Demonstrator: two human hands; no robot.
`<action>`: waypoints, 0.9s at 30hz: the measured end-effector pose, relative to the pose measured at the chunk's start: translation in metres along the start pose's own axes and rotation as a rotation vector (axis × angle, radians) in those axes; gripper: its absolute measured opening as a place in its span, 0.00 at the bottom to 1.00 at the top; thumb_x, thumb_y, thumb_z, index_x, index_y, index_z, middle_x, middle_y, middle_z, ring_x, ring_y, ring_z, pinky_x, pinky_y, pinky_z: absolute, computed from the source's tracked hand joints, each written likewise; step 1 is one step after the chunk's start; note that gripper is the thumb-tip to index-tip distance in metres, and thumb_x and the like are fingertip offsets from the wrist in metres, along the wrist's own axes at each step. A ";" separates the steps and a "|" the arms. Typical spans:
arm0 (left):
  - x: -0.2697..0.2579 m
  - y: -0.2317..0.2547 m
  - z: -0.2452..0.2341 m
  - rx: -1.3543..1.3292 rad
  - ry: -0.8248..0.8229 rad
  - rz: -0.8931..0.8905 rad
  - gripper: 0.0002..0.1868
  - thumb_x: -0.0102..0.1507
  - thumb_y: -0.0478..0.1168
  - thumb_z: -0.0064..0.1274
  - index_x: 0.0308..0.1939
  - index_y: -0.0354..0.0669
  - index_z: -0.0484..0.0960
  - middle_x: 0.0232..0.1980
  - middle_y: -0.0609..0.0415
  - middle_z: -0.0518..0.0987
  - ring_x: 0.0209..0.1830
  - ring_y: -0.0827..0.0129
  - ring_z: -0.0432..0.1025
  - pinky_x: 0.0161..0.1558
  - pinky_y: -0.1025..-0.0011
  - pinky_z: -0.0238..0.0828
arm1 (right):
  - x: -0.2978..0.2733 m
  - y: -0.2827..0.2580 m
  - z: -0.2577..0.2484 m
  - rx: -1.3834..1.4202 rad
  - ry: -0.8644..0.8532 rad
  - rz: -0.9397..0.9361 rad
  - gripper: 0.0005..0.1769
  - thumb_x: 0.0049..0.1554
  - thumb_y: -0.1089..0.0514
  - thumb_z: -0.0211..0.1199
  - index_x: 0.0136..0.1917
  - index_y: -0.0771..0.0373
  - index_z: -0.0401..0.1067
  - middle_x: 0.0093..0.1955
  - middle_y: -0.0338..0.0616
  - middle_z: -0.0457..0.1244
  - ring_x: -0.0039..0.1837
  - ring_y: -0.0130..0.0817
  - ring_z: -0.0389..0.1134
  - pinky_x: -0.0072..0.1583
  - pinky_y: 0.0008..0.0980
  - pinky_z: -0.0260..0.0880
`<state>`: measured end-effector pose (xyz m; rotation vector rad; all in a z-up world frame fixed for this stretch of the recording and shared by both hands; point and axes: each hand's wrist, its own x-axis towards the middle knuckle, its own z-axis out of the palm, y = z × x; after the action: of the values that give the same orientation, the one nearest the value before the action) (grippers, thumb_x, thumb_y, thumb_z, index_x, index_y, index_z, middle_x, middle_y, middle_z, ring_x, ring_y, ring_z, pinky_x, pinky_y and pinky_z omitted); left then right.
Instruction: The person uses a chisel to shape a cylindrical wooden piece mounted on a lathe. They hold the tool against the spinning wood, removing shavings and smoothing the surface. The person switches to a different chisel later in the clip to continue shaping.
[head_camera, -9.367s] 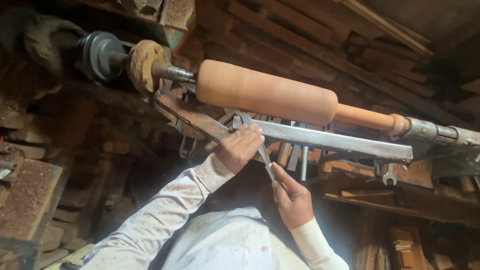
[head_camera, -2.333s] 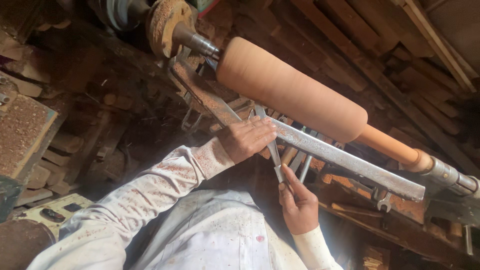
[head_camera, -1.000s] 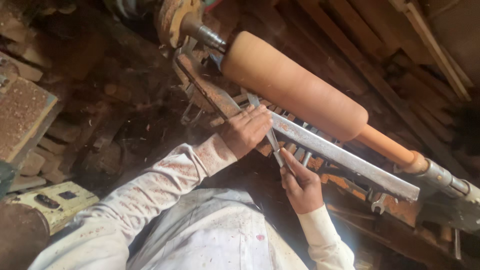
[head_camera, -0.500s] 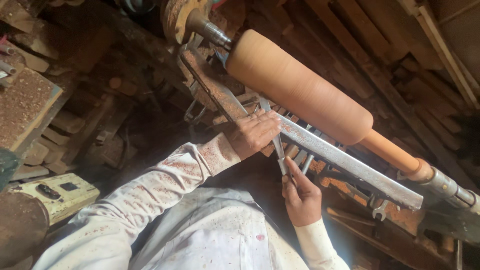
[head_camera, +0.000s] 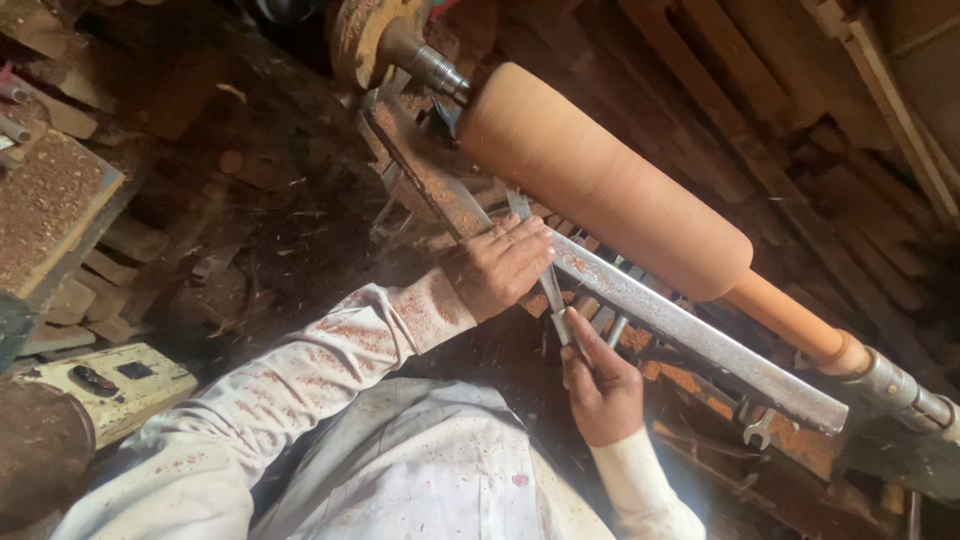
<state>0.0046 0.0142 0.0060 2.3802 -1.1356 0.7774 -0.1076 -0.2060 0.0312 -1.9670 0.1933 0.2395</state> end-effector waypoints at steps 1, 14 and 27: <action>-0.001 0.000 0.000 0.019 0.001 0.003 0.13 0.64 0.35 0.53 0.49 0.30 0.83 0.55 0.42 0.82 0.62 0.51 0.75 0.66 0.57 0.72 | 0.000 0.000 0.000 -0.019 -0.006 -0.013 0.29 0.59 0.68 0.57 0.72 0.56 0.71 0.34 0.30 0.61 0.35 0.18 0.59 0.40 0.21 0.64; 0.000 0.011 0.004 0.010 0.056 -0.050 0.13 0.63 0.34 0.53 0.50 0.32 0.84 0.57 0.40 0.82 0.62 0.52 0.75 0.66 0.56 0.71 | 0.003 -0.002 -0.007 0.028 -0.026 -0.016 0.28 0.59 0.67 0.58 0.73 0.57 0.70 0.33 0.29 0.60 0.34 0.18 0.58 0.38 0.22 0.62; 0.039 0.060 0.027 -0.407 0.104 0.109 0.11 0.63 0.35 0.57 0.48 0.37 0.84 0.56 0.46 0.83 0.61 0.55 0.77 0.64 0.59 0.75 | -0.088 0.038 0.007 0.124 0.377 0.099 0.28 0.59 0.65 0.60 0.73 0.59 0.69 0.30 0.31 0.60 0.33 0.17 0.58 0.37 0.21 0.61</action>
<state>-0.0141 -0.0594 0.0161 1.9359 -1.2520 0.6256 -0.2022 -0.2127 0.0172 -1.8664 0.5383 -0.0815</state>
